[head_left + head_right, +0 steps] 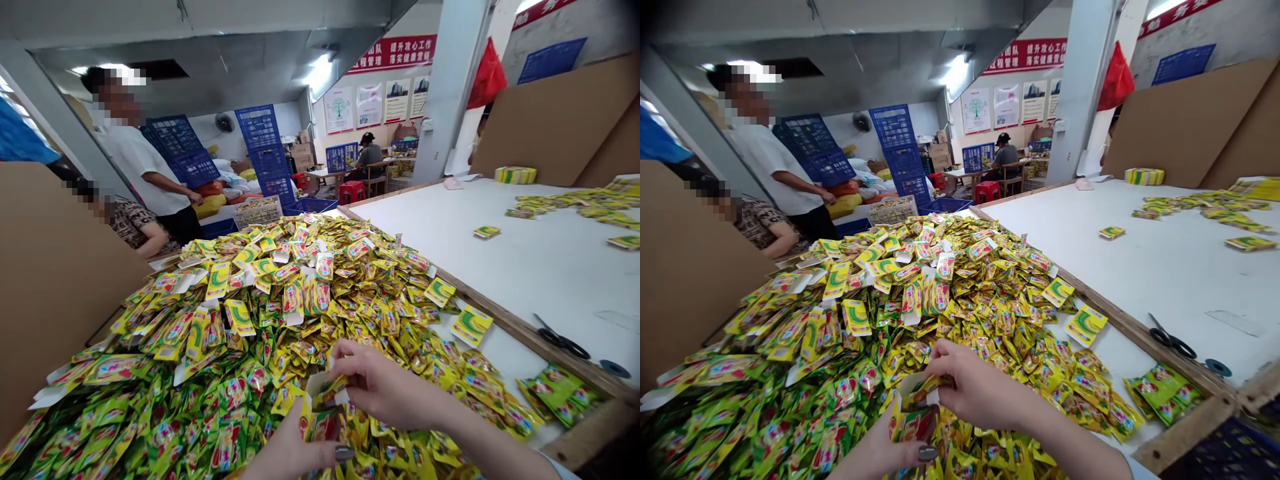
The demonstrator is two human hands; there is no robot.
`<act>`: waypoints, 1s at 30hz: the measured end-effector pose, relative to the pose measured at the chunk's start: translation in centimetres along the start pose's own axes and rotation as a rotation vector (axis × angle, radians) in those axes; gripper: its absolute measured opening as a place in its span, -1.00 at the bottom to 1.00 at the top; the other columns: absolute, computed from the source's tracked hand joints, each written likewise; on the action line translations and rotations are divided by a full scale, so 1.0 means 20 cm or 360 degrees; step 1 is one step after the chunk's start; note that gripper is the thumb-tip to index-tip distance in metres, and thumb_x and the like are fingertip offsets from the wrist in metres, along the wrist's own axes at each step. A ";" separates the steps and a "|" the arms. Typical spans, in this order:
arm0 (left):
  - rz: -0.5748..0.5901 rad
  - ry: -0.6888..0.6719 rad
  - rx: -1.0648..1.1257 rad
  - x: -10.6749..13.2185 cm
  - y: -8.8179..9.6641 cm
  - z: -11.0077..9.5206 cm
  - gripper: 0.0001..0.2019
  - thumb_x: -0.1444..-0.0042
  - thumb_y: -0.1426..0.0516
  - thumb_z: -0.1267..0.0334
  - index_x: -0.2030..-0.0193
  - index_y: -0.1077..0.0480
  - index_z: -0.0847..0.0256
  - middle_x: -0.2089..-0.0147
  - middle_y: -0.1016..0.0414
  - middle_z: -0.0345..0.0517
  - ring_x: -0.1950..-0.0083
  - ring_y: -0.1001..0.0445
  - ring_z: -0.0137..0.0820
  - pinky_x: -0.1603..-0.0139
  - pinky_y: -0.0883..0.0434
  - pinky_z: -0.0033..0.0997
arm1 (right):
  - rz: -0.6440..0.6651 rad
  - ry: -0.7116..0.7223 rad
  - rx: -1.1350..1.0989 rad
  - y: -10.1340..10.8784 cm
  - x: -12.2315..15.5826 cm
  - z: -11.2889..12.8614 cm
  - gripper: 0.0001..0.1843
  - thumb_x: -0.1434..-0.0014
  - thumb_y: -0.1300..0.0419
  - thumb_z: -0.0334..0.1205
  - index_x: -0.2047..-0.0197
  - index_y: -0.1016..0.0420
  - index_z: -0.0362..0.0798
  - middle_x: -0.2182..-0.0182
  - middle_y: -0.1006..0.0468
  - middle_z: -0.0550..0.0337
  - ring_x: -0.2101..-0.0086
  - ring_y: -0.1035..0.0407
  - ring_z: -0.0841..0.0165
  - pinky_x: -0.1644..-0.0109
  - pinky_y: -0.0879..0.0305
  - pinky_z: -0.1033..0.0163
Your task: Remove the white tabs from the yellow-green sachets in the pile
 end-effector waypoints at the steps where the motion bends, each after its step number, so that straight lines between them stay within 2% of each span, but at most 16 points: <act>1: -0.0003 0.0006 -0.0065 -0.01 -0.01 0.00 -0.44 0.29 -0.32 0.05 0.16 -0.26 0.23 0.34 -0.28 -0.19 0.28 -0.25 -0.40 0.19 -0.27 -0.40 | 0.0067 0.0014 0.0108 0.00 0.01 0.02 -0.67 -0.02 -0.06 -0.58 0.26 -0.47 0.00 0.30 -0.29 0.23 0.30 -0.24 0.41 0.22 -0.18 0.32; 4: -0.0067 0.0083 -0.0246 -0.04 -0.02 0.03 -0.47 0.32 -0.32 0.11 0.19 -0.27 0.25 0.38 -0.26 -0.22 0.32 -0.21 -0.42 0.25 -0.25 -0.43 | 0.0207 0.0041 0.0327 -0.01 0.02 0.04 -0.68 -0.02 -0.02 -0.58 0.28 -0.45 -0.05 0.30 -0.31 0.19 0.33 -0.26 0.40 0.28 -0.18 0.33; 7: -0.0071 0.0101 -0.0209 -0.05 -0.01 0.05 -0.48 0.33 -0.32 0.11 0.22 -0.27 0.26 0.46 -0.17 -0.29 0.41 -0.13 -0.50 0.37 -0.19 -0.50 | 0.0106 0.0037 0.0268 0.03 0.02 0.02 -0.69 0.00 -0.07 -0.57 0.20 -0.40 -0.07 0.29 -0.36 0.19 0.27 -0.27 0.39 0.20 -0.19 0.33; 9: -0.0027 0.0087 -0.0104 -0.05 -0.01 0.08 -0.41 0.32 -0.32 0.11 0.13 -0.25 0.25 0.45 -0.17 -0.30 0.41 -0.14 -0.51 0.36 -0.19 -0.51 | 0.0023 0.0071 0.0249 0.04 0.02 0.00 -0.74 -0.03 -0.07 -0.56 0.27 -0.41 -0.08 0.34 -0.37 0.23 0.29 -0.28 0.42 0.21 -0.19 0.35; 12: 0.0060 0.0056 -0.0079 -0.05 -0.02 0.13 -0.34 0.29 -0.31 0.23 -0.01 -0.20 0.26 0.30 -0.28 -0.21 0.26 -0.25 -0.44 0.17 -0.23 -0.44 | 0.0164 0.0177 0.0281 -0.02 0.04 -0.01 -0.74 -0.09 -0.01 -0.55 0.37 -0.46 -0.09 0.40 -0.39 0.23 0.37 -0.30 0.45 0.29 -0.19 0.39; 17: 0.0231 -0.0037 -0.0196 -0.04 -0.06 0.18 -0.37 0.28 -0.20 0.46 -0.04 -0.20 0.22 0.08 -0.33 -0.17 -0.02 -0.26 -0.23 -0.10 -0.16 -0.27 | 0.0417 0.0232 0.0115 -0.11 0.12 0.00 -0.68 -0.08 0.01 -0.56 0.22 -0.49 -0.10 0.26 -0.47 0.14 0.26 -0.35 0.40 0.15 -0.23 0.39; 19: 0.0264 0.0024 -0.0255 -0.05 -0.06 0.22 -0.30 0.27 -0.18 0.47 -0.11 -0.13 0.20 -0.04 -0.29 -0.11 -0.14 -0.20 -0.18 -0.20 -0.07 -0.20 | 0.0506 0.0204 0.0014 -0.14 0.15 -0.02 -0.68 -0.10 0.00 -0.51 0.17 -0.49 -0.10 0.23 -0.48 0.12 0.24 -0.36 0.39 0.14 -0.24 0.38; 21: 0.0269 0.0075 -0.0320 -0.05 -0.06 0.27 -0.20 0.26 -0.20 0.42 -0.20 -0.03 0.24 -0.21 -0.13 0.03 -0.26 -0.06 -0.13 -0.27 0.07 -0.16 | 0.0538 0.0154 -0.0085 -0.17 0.18 -0.05 -0.66 -0.06 -0.04 -0.50 0.12 -0.48 -0.09 0.22 -0.48 0.13 0.22 -0.36 0.38 0.13 -0.25 0.38; 23: 0.0288 0.0043 -0.0350 -0.08 -0.07 0.30 -0.16 0.24 -0.23 0.32 -0.23 0.02 0.32 -0.27 -0.03 0.14 -0.31 0.04 -0.11 -0.30 0.14 -0.15 | 0.0440 0.0078 -0.0150 -0.19 0.20 -0.08 -0.58 0.01 -0.04 -0.55 0.11 -0.49 -0.08 0.22 -0.49 0.16 0.20 -0.36 0.39 0.09 -0.23 0.38; 26: 0.0312 -0.0180 -0.0277 -0.11 -0.11 0.29 -0.09 0.20 -0.24 0.10 -0.27 0.09 0.33 -0.25 -0.11 0.14 -0.27 -0.07 -0.11 -0.26 -0.03 -0.16 | 0.0236 -0.0007 -0.0104 -0.17 0.23 -0.12 -0.56 0.05 0.02 -0.61 0.21 -0.51 -0.07 0.28 -0.50 0.20 0.23 -0.37 0.42 0.11 -0.23 0.39; 28: 0.0158 -0.0278 -0.0488 -0.13 -0.09 0.28 -0.14 0.06 -0.13 -0.03 -0.30 0.17 0.26 -0.24 -0.17 0.07 -0.25 -0.13 -0.16 -0.23 -0.13 -0.18 | 0.0042 -0.0067 0.0060 -0.05 0.26 -0.17 -0.65 -0.02 0.03 -0.57 0.30 -0.51 -0.07 0.34 -0.49 0.20 0.29 -0.38 0.42 0.17 -0.26 0.39; 30: -0.0060 -0.0284 -0.0837 -0.14 -0.05 0.29 -0.32 -0.09 0.02 -0.03 -0.31 0.11 0.15 -0.23 -0.20 -0.02 -0.27 -0.10 -0.17 -0.22 -0.14 -0.13 | -0.0288 -0.0200 0.0437 0.20 0.32 -0.25 -0.69 -0.10 0.05 -0.50 0.33 -0.48 -0.05 0.33 -0.49 0.19 0.29 -0.38 0.40 0.19 -0.28 0.37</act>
Point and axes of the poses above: each hand's wrist, its own x-axis away from the middle knuckle, its own y-axis out of the back of the hand, z = x × y, the point moved 7 cm from there along -x, towards the middle knuckle
